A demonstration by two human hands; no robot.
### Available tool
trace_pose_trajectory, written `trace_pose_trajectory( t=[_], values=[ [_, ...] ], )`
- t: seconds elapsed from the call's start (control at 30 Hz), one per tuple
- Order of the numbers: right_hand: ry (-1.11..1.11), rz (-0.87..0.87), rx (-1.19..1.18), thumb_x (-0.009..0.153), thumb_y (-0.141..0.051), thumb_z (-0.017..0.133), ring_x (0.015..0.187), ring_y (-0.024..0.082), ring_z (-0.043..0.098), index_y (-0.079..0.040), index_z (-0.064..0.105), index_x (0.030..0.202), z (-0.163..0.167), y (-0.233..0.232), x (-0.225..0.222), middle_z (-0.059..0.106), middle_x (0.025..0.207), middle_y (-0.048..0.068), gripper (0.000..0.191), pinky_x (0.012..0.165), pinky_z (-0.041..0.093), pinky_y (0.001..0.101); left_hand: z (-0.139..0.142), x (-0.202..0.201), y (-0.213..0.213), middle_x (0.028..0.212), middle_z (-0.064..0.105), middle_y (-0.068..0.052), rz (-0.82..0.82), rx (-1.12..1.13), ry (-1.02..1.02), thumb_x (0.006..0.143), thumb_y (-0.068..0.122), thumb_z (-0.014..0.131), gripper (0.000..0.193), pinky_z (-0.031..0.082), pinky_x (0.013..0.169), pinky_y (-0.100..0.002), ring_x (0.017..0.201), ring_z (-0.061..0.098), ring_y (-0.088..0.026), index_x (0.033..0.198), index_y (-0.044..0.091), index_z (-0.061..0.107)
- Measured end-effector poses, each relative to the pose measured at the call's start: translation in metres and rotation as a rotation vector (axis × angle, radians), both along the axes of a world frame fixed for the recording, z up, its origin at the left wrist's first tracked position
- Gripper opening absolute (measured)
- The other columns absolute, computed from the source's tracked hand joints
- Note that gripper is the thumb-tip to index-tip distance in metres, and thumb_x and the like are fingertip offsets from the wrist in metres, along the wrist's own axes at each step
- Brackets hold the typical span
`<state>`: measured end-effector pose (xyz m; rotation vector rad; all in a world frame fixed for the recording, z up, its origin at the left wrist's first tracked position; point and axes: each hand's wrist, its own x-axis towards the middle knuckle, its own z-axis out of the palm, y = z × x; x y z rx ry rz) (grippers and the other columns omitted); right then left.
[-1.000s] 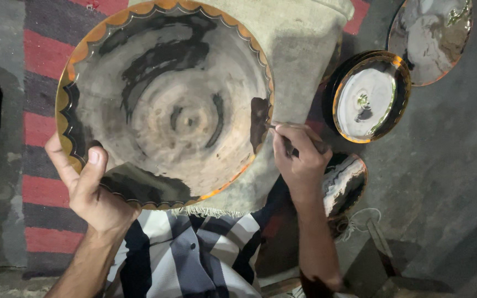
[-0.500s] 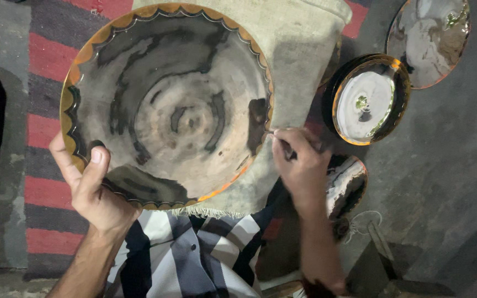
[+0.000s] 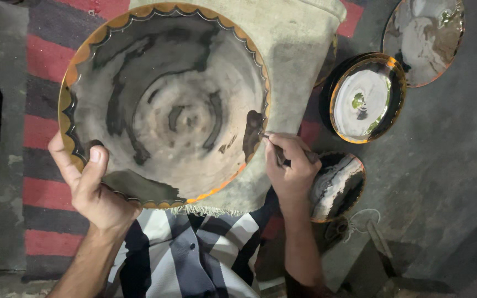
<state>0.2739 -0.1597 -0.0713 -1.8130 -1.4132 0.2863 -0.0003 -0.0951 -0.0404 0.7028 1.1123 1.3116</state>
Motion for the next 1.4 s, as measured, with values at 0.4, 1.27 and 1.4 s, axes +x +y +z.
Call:
trace_pose_trajectory(
  t=[0.4, 1.27, 1.4],
  values=[
    [0.085, 0.220, -0.037, 0.088, 0.010, 0.073, 0.094, 0.023, 0.078, -0.002, 0.068, 0.098, 0.016, 0.007, 0.017, 0.077, 0.101, 0.010, 0.017, 0.079, 0.061, 0.0315, -0.004, -0.004, -0.002, 0.134, 0.051, -0.008, -0.011, -0.007, -0.056, 0.110, 0.009, 0.058, 0.039, 0.042, 0.112, -0.036, 0.124, 0.050, -0.019, 0.145, 0.009, 0.042],
    [0.080, 0.073, -0.035, 0.087, 0.008, 0.077, 0.090, 0.021, 0.078, -0.002, 0.068, 0.097, 0.012, -0.011, -0.009, 0.077, 0.100, 0.011, 0.017, 0.073, 0.060, 0.0288, -0.004, -0.003, -0.008, 0.140, 0.050, -0.011, -0.014, -0.006, -0.126, 0.110, 0.008, 0.056, 0.043, 0.046, 0.118, -0.041, 0.128, 0.052, -0.021, 0.148, 0.010, 0.037],
    [0.098, 0.168, -0.049, 0.085, 0.009, 0.076, 0.095, 0.024, 0.078, -0.002, 0.069, 0.098, 0.017, -0.008, 0.000, 0.076, 0.101, 0.012, 0.019, 0.083, 0.063, 0.0325, -0.006, -0.004, -0.008, 0.144, 0.052, -0.014, -0.005, -0.026, -0.141, 0.108, 0.008, 0.055, 0.043, 0.048, 0.116, -0.041, 0.128, 0.053, -0.022, 0.147, 0.011, 0.037]
  ],
)
